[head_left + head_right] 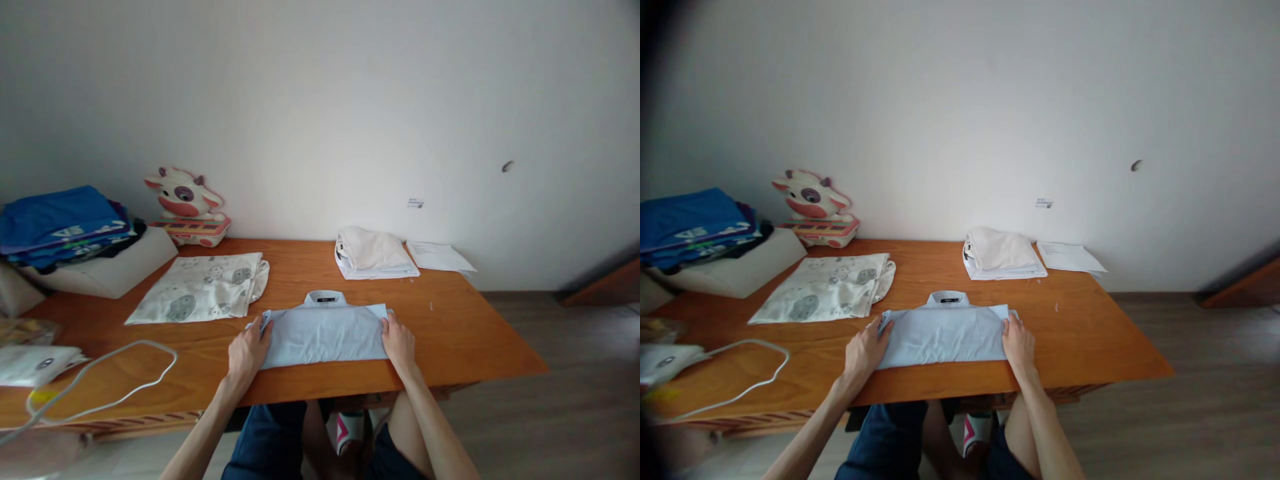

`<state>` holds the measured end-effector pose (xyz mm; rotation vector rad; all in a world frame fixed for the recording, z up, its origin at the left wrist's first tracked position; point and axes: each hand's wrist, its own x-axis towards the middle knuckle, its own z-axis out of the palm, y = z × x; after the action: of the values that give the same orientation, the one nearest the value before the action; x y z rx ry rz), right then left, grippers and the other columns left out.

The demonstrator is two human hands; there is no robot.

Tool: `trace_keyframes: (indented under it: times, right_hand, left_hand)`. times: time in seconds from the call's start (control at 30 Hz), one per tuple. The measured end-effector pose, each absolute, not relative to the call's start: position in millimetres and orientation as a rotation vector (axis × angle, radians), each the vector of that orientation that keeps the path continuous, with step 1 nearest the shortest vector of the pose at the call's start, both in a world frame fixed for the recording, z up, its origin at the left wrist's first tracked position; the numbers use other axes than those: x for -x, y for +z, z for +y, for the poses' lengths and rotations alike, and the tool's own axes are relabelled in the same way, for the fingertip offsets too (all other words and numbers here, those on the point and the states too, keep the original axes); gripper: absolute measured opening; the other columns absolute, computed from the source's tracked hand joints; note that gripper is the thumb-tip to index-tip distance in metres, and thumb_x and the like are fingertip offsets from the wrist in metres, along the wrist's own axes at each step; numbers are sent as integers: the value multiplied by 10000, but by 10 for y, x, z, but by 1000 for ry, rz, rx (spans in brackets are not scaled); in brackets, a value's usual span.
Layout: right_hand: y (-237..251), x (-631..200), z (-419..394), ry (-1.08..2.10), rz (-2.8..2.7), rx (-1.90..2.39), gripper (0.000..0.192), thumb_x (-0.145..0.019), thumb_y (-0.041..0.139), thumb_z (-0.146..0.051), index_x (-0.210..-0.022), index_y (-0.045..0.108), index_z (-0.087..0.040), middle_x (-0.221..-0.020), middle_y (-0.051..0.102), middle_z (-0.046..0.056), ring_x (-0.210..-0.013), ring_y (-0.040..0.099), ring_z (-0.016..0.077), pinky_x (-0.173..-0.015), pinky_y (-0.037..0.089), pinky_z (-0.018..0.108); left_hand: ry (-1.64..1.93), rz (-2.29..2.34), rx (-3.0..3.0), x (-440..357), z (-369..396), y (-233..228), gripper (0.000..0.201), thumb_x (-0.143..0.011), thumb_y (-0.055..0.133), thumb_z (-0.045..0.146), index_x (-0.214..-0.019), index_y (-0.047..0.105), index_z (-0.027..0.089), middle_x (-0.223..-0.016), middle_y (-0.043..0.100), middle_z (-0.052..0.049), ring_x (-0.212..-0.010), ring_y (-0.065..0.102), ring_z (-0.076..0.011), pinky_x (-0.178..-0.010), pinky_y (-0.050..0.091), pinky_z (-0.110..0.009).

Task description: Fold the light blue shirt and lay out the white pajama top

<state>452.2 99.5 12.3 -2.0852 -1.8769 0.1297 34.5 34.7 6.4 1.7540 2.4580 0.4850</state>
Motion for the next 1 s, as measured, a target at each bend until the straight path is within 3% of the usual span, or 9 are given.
trace_keyframes:
  times: [0.13, 0.2, 0.3, 0.37, 0.43, 0.57, 0.8, 0.93, 1.0]
  right_hand:
    - [193, -4538, 995, 103, -1905, 2135, 391, -1124, 369, -311, -1278, 693, -154, -1052, 784, 200, -990, 770, 339, -899, 530, 434]
    - [318, -4480, 964, 47, -1926, 2100, 384, -1107, 410, -279, -1382, 652, -162, -1235, 757, 212, -1202, 713, 359, -1048, 494, 492]
    - [522, -4138, 838, -94, -2008, 1844, 515, -1080, 454, -249, -1591, 491, -189, -1637, 515, 187, -1545, 427, 369, -1283, 252, 613]
    - [582, -3768, 738, -65, -2143, 1593, 559, -1075, 500, -316, -1625, 461, -232, -1734, 401, 124, -1609, 316, 362, -1329, 122, 648]
    - [547, -3400, 676, 59, -2280, 1415, 628, -1051, 580, -456, -1641, 454, -281, -1770, 348, 79, -1641, 246, 380, -1335, 65, 675]
    - [286, -3017, 717, 269, -2333, 1399, 808, -985, 650, -641, -1676, 416, -294, -1791, 298, 91, -1659, 173, 449, -1303, 29, 754]
    - [25, -3047, 799, 313, -2271, 1356, 820, -997, 630, -642, -1687, 386, -273, -1788, 301, 107, -1657, 194, 445, -1314, 33, 738]
    - [62, -3175, 851, 368, -2163, 1278, 612, -1079, 487, -347, -1676, 369, -279, -1699, 475, 93, -1606, 368, 321, -1337, 118, 663]
    - [152, -3393, 939, 320, -2111, 1296, 701, -996, 453, -143, -1675, 352, -281, -1680, 500, 84, -1584, 403, 273, -1343, 120, 628]
  left_hand:
    - [504, 2451, -1748, -336, 289, 19, 524, -1113, 356, 573, -1362, 652, 219, -1039, 812, -172, -950, 788, -370, -778, 553, -404]
    - [670, 2425, -1844, -349, 295, 29, 487, -1108, 398, 541, -1369, 632, 204, -1179, 792, -181, -1128, 751, -375, -931, 561, -451]
    - [1060, 2311, -2034, -375, 339, -6, 551, -1088, 458, 489, -1547, 470, 183, -1557, 600, -188, -1496, 515, -355, -1227, 404, -511]
    - [1152, 2259, -2067, -376, 383, -84, 647, -1072, 481, 488, -1626, 361, 176, -1661, 489, -187, -1579, 404, -348, -1291, 326, -532]
    - [1109, 2255, -2065, -352, 427, -193, 691, -1060, 498, 498, -1646, 333, 173, -1667, 479, -192, -1601, 366, -364, -1298, 311, -561]
    - [987, 2276, -2088, -249, 485, -390, 698, -1053, 514, 526, -1620, 380, 141, -1616, 534, -222, -1598, 362, -402, -1296, 294, -623]
    - [1207, 2084, -2091, -175, 513, -343, 406, -1050, 543, 462, -1338, 604, 183, -1470, 647, -192, -1538, 463, -373, -1288, 344, -593]
    - [1329, 1973, -1841, -169, 458, -204, 340, -1036, 586, 474, -1257, 635, 221, -1327, 725, -134, -1318, 657, -345, -1162, 492, -526]
    - [1350, 1905, -1698, -160, 371, -117, 348, -1012, 621, 504, -1209, 648, 219, -1179, 760, -107, -1104, 734, -307, -1021, 572, -458]
